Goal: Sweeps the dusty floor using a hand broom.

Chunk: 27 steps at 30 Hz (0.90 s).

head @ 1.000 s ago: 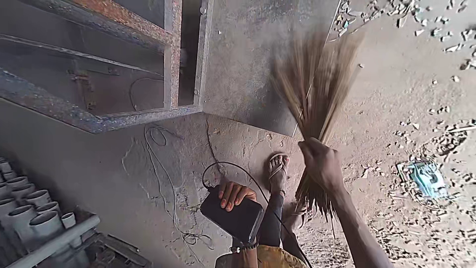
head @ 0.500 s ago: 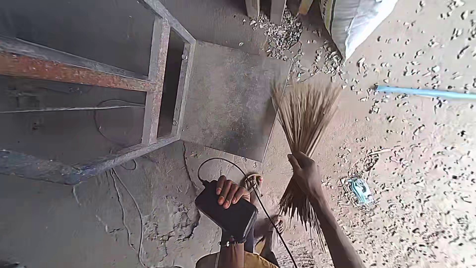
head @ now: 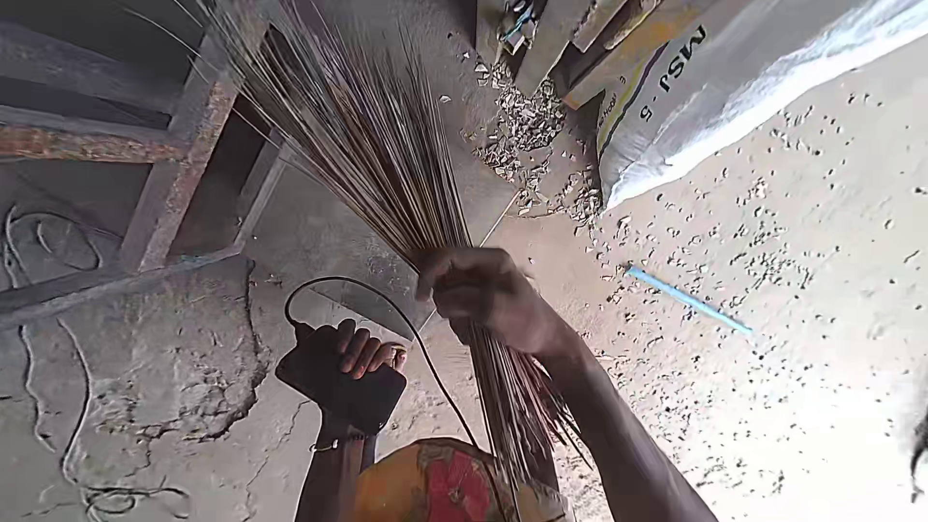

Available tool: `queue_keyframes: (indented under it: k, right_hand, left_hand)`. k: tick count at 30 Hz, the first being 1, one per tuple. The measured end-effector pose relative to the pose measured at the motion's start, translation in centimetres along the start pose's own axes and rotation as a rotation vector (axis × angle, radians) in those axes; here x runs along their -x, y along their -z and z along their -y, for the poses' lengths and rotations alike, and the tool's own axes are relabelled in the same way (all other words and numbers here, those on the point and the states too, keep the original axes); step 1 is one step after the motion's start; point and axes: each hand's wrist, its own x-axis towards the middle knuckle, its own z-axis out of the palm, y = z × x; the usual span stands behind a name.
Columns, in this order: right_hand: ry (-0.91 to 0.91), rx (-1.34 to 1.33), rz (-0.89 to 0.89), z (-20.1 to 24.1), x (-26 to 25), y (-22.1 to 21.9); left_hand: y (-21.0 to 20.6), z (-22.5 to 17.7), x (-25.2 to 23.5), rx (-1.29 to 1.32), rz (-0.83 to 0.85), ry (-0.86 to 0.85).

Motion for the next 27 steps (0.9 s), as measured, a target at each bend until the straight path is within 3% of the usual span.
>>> queue_keyframes:
  k: [3,5,8,10,12,13,15,18,21,24,26,27]
  right_hand:
    - [-0.007,0.831,0.096,5.3,-8.7,2.9]
    - [-0.148,1.343,0.08,7.7,-10.4,5.1]
    - [-0.211,1.685,0.0,8.9,-6.6,10.0]
    - [0.012,1.869,-0.123,7.9,-0.5,15.1]
    - [-0.357,1.858,-0.257,10.1,2.4,13.5]
    - [-0.438,1.844,-0.316,10.6,2.5,12.3]
    - [-0.382,1.866,-0.304,10.7,0.6,10.7]
    - [-0.381,1.971,-0.115,9.7,-8.6,9.3]
    - [-0.466,2.025,0.103,7.0,-16.7,10.0]
    - [-0.679,2.074,0.421,4.6,-15.4,13.4]
    - [-0.787,2.143,0.616,5.4,-11.1,16.6]
    - [-0.834,2.187,0.691,6.8,-9.0,17.8]
  left_hand:
    - [1.0,2.4,4.0,0.048,0.004,-0.07]
    - [1.5,5.2,7.4,0.101,-0.128,-0.118]
    - [0.4,10.1,10.9,0.149,-0.396,-0.179]
    - [-0.3,13.0,12.8,0.205,-0.53,-0.204]
    - [-0.8,15.4,13.5,0.252,-0.57,-0.206]
    - [-1.1,16.3,13.0,0.269,-0.542,-0.189]
    - [-2.3,17.4,11.7,0.21,-0.554,-0.135]
    - [-7.1,18.0,7.1,0.053,-0.851,-0.087]
    - [-9.1,18.1,5.4,-0.033,-0.914,-0.035]
    - [-10.8,17.7,3.7,-0.307,-1.116,0.129]
    - [-12.3,17.3,1.5,-0.443,-1.262,0.268]
    - [-12.2,17.4,1.4,-0.444,-1.247,0.267]
